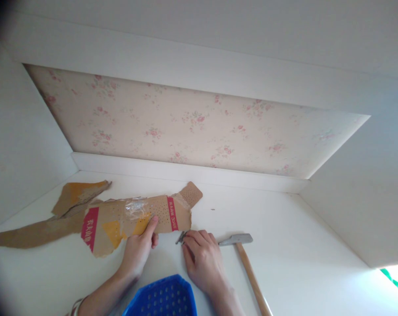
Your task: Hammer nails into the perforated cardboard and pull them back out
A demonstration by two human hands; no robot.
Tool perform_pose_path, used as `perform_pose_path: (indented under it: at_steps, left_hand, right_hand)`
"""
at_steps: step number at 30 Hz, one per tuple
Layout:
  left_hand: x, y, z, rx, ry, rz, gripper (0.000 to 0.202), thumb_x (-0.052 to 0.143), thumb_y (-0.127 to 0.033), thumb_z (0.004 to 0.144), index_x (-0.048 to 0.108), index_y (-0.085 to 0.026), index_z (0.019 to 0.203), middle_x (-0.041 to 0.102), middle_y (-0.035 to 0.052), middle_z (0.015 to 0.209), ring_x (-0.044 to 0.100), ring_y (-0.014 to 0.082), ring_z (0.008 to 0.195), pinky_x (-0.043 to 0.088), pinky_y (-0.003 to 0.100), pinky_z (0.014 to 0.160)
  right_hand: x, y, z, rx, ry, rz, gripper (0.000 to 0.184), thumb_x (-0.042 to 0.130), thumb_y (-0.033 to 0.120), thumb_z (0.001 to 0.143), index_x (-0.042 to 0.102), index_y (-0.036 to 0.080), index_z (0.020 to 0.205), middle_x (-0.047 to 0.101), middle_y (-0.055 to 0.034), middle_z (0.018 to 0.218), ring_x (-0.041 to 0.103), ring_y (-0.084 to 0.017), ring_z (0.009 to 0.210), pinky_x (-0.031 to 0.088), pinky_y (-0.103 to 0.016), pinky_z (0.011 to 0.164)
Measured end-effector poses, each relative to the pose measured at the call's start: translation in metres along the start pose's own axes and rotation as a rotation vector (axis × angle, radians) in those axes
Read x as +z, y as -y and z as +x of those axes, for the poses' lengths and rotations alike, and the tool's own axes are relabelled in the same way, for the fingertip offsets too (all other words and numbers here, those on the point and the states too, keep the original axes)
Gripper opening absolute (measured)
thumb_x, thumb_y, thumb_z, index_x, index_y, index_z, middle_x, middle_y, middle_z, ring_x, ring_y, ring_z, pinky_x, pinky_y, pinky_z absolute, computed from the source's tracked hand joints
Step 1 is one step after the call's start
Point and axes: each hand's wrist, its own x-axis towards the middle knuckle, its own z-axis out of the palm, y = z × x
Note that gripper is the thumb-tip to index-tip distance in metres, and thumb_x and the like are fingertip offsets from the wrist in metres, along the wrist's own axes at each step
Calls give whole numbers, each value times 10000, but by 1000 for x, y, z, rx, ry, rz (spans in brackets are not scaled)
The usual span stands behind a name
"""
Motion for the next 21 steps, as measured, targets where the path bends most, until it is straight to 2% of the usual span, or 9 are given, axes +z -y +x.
perform_pose_path:
  at_steps: [5,10,14,17,21]
  left_hand:
    - [0,1,1,-2,14,-5,701,463,-792,802,447,-241,368,457,-1,388,474,184,470,340,308,575]
    - [-1,0,1,5,19,-33,695,487,-782,795,438,-243,358,448,-4,390,473,181,470,357,310,582]
    - [0,1,0,30,69,-103,675,566,-725,792,449,-230,349,455,-2,392,475,166,482,378,302,601]
    - [4,1,-1,4,203,-345,598,679,-679,735,503,-203,418,476,-16,407,452,133,459,363,270,533]
    - [8,-1,0,-122,355,-746,449,854,-535,616,607,-160,609,528,-44,478,419,73,422,314,204,428]
  right_hand:
    - [4,-2,-1,-24,-24,41,221,521,158,960,682,234,1092,733,-72,1105,638,-248,939,497,-403,827]
    - [9,-4,-6,18,-110,118,215,493,143,957,693,207,911,713,-85,960,639,-231,834,512,-374,767]
    - [3,-2,-6,82,-240,216,193,507,181,949,662,208,837,695,-68,891,637,-212,799,505,-340,741]
    - [-6,-4,-4,189,-361,298,205,510,200,942,609,211,763,662,-40,796,624,-190,730,494,-290,661]
    - [-8,-10,-2,327,-508,374,208,487,206,930,549,226,732,586,4,692,571,-177,636,476,-261,566]
